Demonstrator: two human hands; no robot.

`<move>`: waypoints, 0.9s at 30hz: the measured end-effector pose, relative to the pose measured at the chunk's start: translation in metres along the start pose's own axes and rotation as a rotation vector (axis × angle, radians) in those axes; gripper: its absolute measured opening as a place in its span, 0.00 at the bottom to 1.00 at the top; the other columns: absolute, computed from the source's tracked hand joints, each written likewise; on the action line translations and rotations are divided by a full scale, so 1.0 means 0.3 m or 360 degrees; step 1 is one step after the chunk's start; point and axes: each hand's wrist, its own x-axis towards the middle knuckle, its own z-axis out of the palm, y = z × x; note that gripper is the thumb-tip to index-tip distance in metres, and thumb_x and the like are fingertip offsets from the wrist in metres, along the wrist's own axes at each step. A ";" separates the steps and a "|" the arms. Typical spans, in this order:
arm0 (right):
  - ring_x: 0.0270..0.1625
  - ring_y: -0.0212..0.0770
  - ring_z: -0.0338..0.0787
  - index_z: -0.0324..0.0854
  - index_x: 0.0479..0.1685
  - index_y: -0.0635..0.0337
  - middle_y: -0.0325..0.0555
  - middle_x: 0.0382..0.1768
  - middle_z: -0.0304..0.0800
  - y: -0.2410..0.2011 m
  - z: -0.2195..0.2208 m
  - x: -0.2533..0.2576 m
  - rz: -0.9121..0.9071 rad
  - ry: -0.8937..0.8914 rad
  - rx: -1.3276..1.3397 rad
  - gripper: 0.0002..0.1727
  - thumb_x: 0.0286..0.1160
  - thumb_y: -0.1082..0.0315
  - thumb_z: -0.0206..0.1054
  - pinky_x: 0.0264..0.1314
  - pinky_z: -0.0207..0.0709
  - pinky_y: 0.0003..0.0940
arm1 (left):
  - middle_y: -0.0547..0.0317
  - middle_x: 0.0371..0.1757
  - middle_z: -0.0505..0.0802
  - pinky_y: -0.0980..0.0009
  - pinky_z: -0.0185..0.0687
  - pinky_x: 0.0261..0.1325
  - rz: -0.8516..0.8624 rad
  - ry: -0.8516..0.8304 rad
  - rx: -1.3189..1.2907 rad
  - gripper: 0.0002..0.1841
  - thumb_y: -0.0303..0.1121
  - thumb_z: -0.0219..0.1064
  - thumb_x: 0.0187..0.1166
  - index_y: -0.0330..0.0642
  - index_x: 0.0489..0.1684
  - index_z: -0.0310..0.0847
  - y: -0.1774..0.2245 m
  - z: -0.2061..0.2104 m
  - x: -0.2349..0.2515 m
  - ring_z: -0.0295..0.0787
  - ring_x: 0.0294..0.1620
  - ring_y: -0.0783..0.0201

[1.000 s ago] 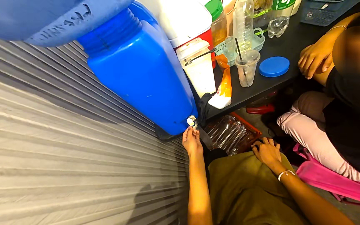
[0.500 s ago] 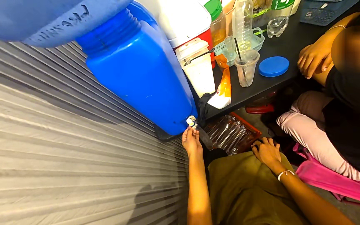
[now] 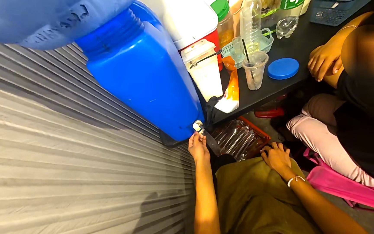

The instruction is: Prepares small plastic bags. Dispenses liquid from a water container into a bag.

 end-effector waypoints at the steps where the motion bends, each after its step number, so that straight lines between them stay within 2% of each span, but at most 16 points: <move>1: 0.84 0.63 0.68 0.89 0.62 0.48 0.56 0.76 0.78 -0.001 -0.003 0.000 0.0008 -0.0018 0.0002 0.22 0.87 0.48 0.56 0.78 0.59 0.71 | 0.57 0.36 0.85 0.71 0.87 0.43 -0.0002 -0.0001 0.0001 0.05 0.28 0.62 0.86 0.38 0.51 0.78 0.000 0.001 0.000 0.85 0.33 0.66; 27: 0.83 0.64 0.69 0.89 0.62 0.48 0.55 0.75 0.79 -0.003 -0.003 0.002 0.0007 -0.0013 -0.0009 0.22 0.86 0.48 0.57 0.77 0.60 0.71 | 0.58 0.35 0.87 0.71 0.88 0.42 0.0003 -0.0020 -0.0048 0.03 0.28 0.63 0.86 0.39 0.48 0.79 0.004 -0.001 -0.001 0.86 0.32 0.66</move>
